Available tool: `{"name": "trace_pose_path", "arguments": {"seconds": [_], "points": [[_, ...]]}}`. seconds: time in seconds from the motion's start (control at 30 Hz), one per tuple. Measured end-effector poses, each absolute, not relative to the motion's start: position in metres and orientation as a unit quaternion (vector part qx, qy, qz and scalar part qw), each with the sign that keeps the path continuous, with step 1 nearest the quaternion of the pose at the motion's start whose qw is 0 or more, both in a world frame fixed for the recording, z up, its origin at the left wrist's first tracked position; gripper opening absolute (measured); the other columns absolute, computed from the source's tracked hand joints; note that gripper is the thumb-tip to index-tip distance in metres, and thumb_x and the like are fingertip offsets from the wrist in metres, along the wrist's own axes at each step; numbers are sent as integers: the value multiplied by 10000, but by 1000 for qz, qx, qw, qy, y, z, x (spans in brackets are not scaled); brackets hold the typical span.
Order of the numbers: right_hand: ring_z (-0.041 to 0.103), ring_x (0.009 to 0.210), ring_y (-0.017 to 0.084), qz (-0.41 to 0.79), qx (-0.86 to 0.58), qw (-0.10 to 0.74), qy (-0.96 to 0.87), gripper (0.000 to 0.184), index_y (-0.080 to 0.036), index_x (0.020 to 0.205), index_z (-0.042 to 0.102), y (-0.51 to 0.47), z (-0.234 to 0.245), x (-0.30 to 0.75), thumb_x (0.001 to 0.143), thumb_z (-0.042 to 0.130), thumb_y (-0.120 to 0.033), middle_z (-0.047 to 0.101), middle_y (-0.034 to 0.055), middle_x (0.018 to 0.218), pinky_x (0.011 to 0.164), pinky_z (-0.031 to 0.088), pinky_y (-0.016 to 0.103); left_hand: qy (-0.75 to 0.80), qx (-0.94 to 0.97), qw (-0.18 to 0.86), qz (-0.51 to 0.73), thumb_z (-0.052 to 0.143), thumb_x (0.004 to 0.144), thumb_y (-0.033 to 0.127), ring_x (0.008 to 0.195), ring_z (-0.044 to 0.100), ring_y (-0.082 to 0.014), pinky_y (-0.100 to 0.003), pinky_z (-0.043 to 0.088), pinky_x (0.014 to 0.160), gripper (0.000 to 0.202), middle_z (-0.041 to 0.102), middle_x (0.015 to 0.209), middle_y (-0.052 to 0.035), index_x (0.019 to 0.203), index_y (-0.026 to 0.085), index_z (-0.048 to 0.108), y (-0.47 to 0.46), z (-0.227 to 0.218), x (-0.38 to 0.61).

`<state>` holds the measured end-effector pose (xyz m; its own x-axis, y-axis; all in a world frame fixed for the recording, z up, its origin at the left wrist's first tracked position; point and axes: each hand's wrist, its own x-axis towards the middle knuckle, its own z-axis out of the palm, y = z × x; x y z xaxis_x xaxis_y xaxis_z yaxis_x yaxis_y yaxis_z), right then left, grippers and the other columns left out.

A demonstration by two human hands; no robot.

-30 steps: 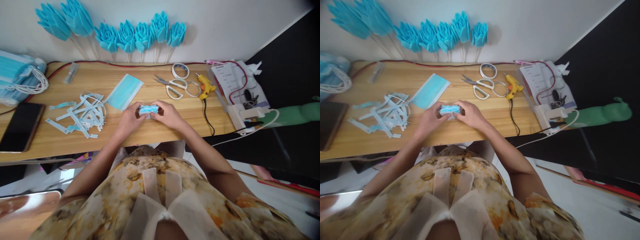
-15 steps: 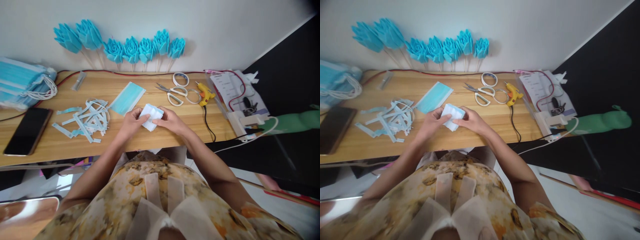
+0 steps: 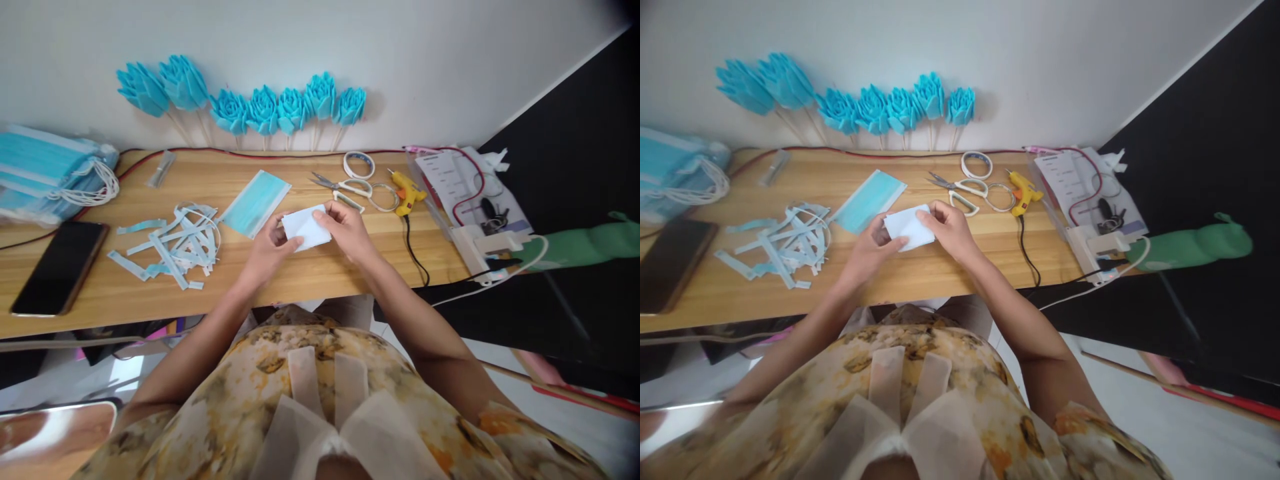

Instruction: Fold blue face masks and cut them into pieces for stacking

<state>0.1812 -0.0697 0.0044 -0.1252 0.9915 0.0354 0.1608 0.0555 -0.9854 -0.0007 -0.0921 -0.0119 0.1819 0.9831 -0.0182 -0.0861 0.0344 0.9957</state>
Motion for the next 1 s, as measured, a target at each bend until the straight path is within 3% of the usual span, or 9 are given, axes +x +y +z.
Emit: {"name": "trace_pose_path", "arguments": {"seconds": [0.13,0.27,0.4,0.53,0.63,0.7,0.77,0.87,1.0], "points": [[403,548,98,471,-522,401,-587,408,-220,669,496,-62,-6,187,782,695,-558,465,-54,581,535,327,260,448,524,555,465,727,772,291,723,680,-176,-313,570,672,791,698,843,-9,1478,212,379,-91,-22,1],[475,561,112,447,-538,353,-622,376,-215,646,501,-48,-14,198,797,685,-506,538,-38,590,558,360,267,484,592,475,436,667,818,214,594,601,-141,-327,560,686,789,634,733,34,1542,215,353,-80,-26,-6],[513,574,127,392,-572,320,-646,316,-208,669,545,-35,-19,205,827,649,-461,590,-21,604,575,366,268,513,679,310,423,613,853,178,945,681,-206,-404,546,951,606,725,1073,-86,1449,187,499,-69,-14,-12],[511,607,140,278,-622,260,-684,291,-200,662,568,-28,-19,204,847,635,-414,608,-5,613,593,321,273,468,792,207,334,486,962,196,1264,621,-272,-461,468,1116,381,683,1335,-148,1316,148,616,-67,-2,3],[519,624,147,234,-629,235,-704,281,-201,635,559,-29,-16,202,850,633,-367,624,2,638,590,298,279,443,852,187,207,488,979,198,1372,559,-300,-477,409,1184,436,609,1449,-195,1395,91,563,-71,-3,17],[546,626,161,231,-626,219,-712,289,-205,641,572,-31,-15,202,872,624,-370,646,12,650,589,315,286,438,873,182,109,561,980,301,1495,417,-342,-483,307,1257,584,475,1564,-247,1474,3,475,-74,-8,22],[609,688,189,198,-629,230,-716,180,-202,761,646,-34,-14,203,882,626,-334,706,39,744,635,380,299,441,881,163,49,584,979,404,1570,261,-355,-489,210,1297,723,329,1649,-248,1535,-17,393,-79,-12,22],[670,832,217,130,-596,275,-744,147,-198,983,691,-40,-8,203,912,589,-276,749,89,959,761,461,331,446,885,135,22,543,990,500,1595,171,-347,-493,148,1310,795,229,1690,-228,1585,19,326,-84,-16,21],[678,870,221,139,-512,247,-811,173,-210,959,693,-34,4,197,945,529,-262,745,81,981,791,481,341,440,888,131,25,516,994,534,1592,172,-365,-519,167,1294,730,218,1691,-238,1586,129,383,-85,-16,21]]}}
